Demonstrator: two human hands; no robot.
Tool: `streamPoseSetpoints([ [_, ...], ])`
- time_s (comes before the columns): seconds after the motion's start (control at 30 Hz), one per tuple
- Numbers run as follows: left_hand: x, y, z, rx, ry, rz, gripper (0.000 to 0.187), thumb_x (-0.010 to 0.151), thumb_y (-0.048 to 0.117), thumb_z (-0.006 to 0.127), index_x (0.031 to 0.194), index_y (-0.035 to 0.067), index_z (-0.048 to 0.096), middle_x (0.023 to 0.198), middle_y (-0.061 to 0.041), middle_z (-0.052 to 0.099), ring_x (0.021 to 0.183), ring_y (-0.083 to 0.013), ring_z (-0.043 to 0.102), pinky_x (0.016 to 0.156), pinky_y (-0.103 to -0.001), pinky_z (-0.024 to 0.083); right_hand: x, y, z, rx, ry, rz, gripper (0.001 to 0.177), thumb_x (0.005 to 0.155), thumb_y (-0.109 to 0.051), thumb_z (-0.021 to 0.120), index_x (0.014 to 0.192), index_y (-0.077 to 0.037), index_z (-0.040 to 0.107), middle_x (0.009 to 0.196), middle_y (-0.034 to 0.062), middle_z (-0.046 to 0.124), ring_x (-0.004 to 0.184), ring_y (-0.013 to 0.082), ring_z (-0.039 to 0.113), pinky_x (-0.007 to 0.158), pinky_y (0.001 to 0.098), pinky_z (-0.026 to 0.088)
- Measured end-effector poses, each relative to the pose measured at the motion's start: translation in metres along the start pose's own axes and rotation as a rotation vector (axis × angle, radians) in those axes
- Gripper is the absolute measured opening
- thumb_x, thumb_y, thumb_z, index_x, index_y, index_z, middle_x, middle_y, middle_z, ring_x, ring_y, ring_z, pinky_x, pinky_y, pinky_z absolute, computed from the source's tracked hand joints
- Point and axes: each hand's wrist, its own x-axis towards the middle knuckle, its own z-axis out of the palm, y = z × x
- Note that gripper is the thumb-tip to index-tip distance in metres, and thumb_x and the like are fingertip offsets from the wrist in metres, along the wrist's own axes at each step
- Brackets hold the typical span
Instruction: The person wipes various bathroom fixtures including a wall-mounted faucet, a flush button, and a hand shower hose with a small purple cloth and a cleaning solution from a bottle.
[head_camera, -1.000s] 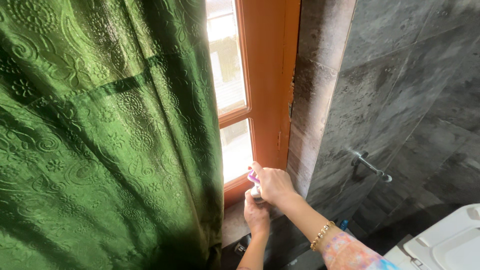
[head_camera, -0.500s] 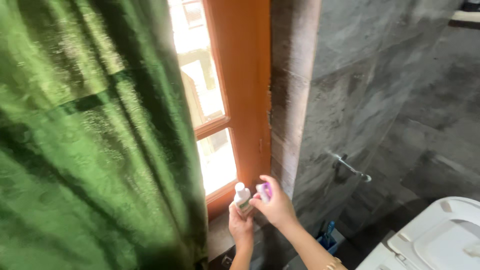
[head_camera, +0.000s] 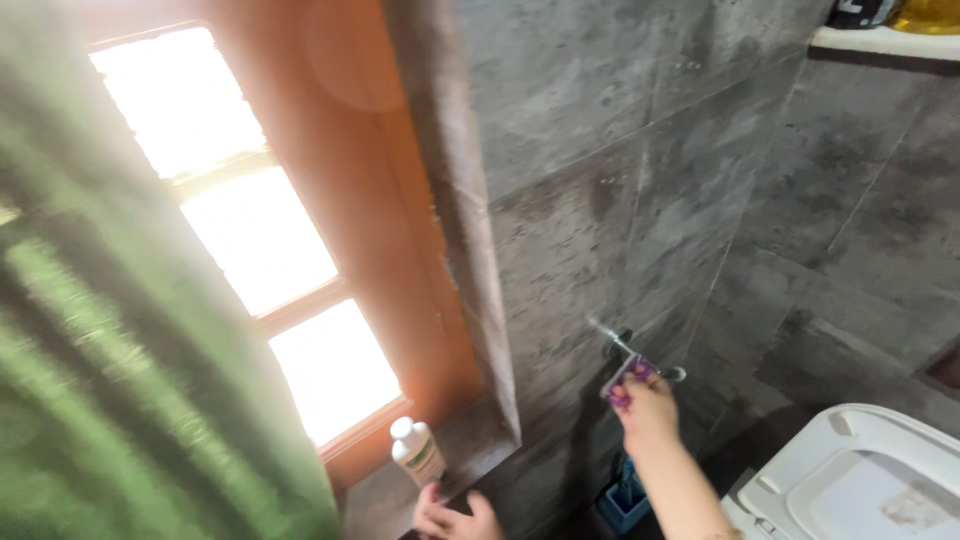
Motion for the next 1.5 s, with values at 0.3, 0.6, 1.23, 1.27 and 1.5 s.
streamPoseSetpoints([
  [0.3, -0.021, 0.101, 0.022, -0.414, -0.581, 0.175, 0.053, 0.063, -0.002, 0.075, 0.114, 0.007, 0.061, 0.120, -0.014, 0.052, 0.096, -0.0261, 0.063, 0.084, -0.037, 0.053, 0.026, 0.047, 0.045, -0.067, 0.330, -0.215, 0.014, 0.094, -0.012, 0.077, 0.100, -0.004, 0.068, 0.087, 0.0030, 0.066, 0.071, 0.0089, 0.058, 0.066, 0.0258, 0.049],
  [0.6, -0.024, 0.131, 0.034, -0.498, -0.668, 0.200, 0.049, 0.066, -0.006, 0.071, 0.112, 0.009, 0.062, 0.115, -0.012, 0.052, 0.090, -0.0221, 0.061, 0.079, -0.034, 0.054, 0.008, 0.045, 0.007, -0.091, 0.211, -0.120, 0.014, 0.093, -0.013, 0.072, 0.103, -0.006, 0.066, 0.086, -0.0049, 0.065, 0.075, 0.0058, 0.058, 0.069, 0.0240, 0.048],
  [1.23, -0.015, 0.197, 0.017, -0.610, -0.857, 0.114, 0.031, 0.077, -0.009, 0.064, 0.103, 0.007, 0.066, 0.095, -0.006, 0.058, 0.081, -0.0162, 0.063, 0.070, -0.028, 0.055, -0.004, -0.155, 0.049, -1.320, -0.282, -0.974, 0.021, 0.078, -0.012, 0.078, 0.098, -0.009, 0.073, 0.096, 0.0078, 0.073, 0.095, 0.0295, 0.065, 0.085, 0.0389, 0.051],
  [1.27, -0.014, 0.198, 0.019, -0.653, -0.862, 0.086, 0.033, 0.075, -0.010, 0.062, 0.103, 0.007, 0.066, 0.096, -0.006, 0.059, 0.080, -0.0155, 0.065, 0.068, -0.028, 0.055, 0.001, -0.163, 0.052, -1.405, -0.471, -0.935, 0.023, 0.075, -0.011, 0.078, 0.097, -0.010, 0.073, 0.095, 0.0065, 0.073, 0.097, 0.0269, 0.066, 0.088, 0.0367, 0.053],
  [1.5, -0.027, 0.179, 0.036, -0.537, -0.847, 0.098, 0.034, 0.071, -0.010, 0.065, 0.099, 0.009, 0.068, 0.091, -0.003, 0.062, 0.078, -0.0143, 0.068, 0.068, -0.028, 0.054, 0.042, -0.164, 0.034, -1.622, -0.934, -1.245, 0.026, 0.074, -0.003, 0.063, 0.098, -0.009, 0.073, 0.100, 0.0069, 0.071, 0.102, 0.0279, 0.066, 0.096, 0.0395, 0.052],
])
